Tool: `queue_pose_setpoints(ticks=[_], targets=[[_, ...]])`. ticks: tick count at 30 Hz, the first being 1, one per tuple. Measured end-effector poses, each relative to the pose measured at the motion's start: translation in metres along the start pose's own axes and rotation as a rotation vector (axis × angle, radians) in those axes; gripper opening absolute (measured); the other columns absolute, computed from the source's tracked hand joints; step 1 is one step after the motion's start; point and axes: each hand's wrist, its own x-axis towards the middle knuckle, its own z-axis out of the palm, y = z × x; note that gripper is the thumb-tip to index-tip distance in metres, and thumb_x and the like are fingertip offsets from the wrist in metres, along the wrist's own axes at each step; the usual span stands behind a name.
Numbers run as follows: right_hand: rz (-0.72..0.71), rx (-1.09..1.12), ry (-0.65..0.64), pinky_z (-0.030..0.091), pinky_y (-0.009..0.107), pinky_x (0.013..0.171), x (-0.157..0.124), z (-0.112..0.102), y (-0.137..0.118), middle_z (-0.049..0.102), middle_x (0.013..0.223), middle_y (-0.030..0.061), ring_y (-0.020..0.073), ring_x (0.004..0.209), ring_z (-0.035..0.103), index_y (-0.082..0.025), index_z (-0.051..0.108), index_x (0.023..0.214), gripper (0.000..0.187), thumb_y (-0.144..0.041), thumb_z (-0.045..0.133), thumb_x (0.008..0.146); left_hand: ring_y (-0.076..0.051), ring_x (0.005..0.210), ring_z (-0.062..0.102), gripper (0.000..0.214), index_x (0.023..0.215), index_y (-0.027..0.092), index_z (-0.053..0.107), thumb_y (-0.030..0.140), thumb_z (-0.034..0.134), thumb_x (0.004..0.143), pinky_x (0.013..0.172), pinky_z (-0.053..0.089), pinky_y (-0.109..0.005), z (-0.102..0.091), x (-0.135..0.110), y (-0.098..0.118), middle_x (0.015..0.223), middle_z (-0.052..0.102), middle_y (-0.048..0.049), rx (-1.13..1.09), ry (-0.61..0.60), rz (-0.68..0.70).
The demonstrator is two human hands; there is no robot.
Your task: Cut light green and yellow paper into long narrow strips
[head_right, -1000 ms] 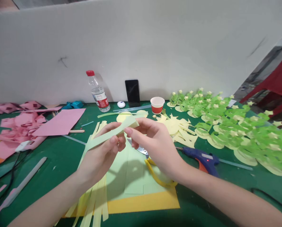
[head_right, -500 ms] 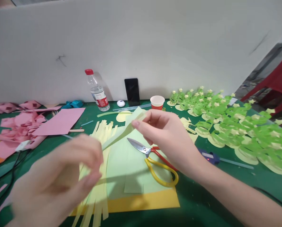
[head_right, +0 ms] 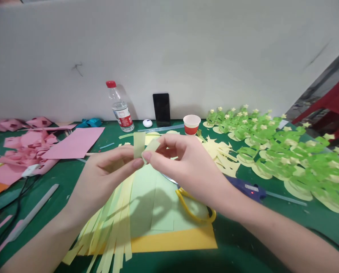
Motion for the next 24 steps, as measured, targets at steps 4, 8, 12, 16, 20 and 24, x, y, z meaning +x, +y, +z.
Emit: queue_pose_setpoints(ticks=[4,8,12,16,20,24], targets=[[-0.036,-0.029,-0.022,0.042,0.022,0.048,0.002,0.005,0.0,0.054,0.059,-0.0013,0.0106,0.055,0.051,-0.018,0.053,0.061,0.013,-0.026,0.056,0.071,-0.011,0.073,0.062,0.009,0.075,0.023,0.067,0.019,0.06,0.077,0.058,0.049,-0.016,-0.001,-0.001,-0.002,0.077,0.069,0.0053,-0.092,0.076,-0.03],[-0.059,-0.047,0.019,0.038,0.02,0.045,0.006,0.007,-0.001,0.053,0.058,-0.0013,0.0094,0.054,0.049,-0.018,0.052,0.058,0.013,-0.018,0.051,0.07,-0.009,0.066,0.062,0.009,0.073,0.023,0.069,0.016,0.065,0.072,0.055,0.05,-0.014,-0.003,-0.002,-0.001,0.073,0.07,0.0066,-0.117,0.125,-0.051],[-0.032,0.024,0.074,0.025,0.018,0.036,0.01,0.008,-0.003,0.04,0.048,-0.0064,0.0035,0.041,0.031,-0.016,0.051,0.056,0.013,-0.014,0.051,0.07,-0.009,0.063,0.063,0.009,0.073,0.023,0.07,0.016,0.065,0.073,0.054,0.051,-0.013,-0.002,-0.002,-0.001,0.073,0.071,0.0065,-0.129,0.101,-0.054],[0.021,0.135,0.08,0.023,0.018,0.037,0.013,0.009,-0.003,0.035,0.048,-0.0075,0.0029,0.041,0.03,-0.016,0.048,0.056,0.016,-0.013,0.051,0.071,-0.009,0.066,0.064,0.009,0.072,0.021,0.068,0.013,0.065,0.071,0.062,0.052,-0.015,0.002,-0.004,-0.001,0.072,0.07,0.0063,-0.135,0.111,-0.018],[0.074,0.225,0.093,0.021,0.019,0.038,0.015,0.006,0.001,0.033,0.053,-0.0063,0.0034,0.043,0.026,-0.017,0.044,0.057,0.02,-0.011,0.049,0.075,-0.01,0.066,0.063,0.005,0.071,0.018,0.066,0.013,0.064,0.072,0.064,0.051,-0.017,0.006,-0.008,0.002,0.071,0.069,0.0035,-0.123,0.03,-0.016],[0.088,0.242,0.094,0.02,0.02,0.039,0.02,0.001,0.007,0.03,0.053,-0.0057,0.0043,0.043,0.026,-0.017,0.042,0.058,0.021,-0.01,0.046,0.077,-0.012,0.071,0.063,0.006,0.074,0.018,0.065,0.013,0.062,0.075,0.069,0.05,-0.02,0.013,-0.014,0.001,0.075,0.069,0.0015,-0.123,-0.12,-0.003]])
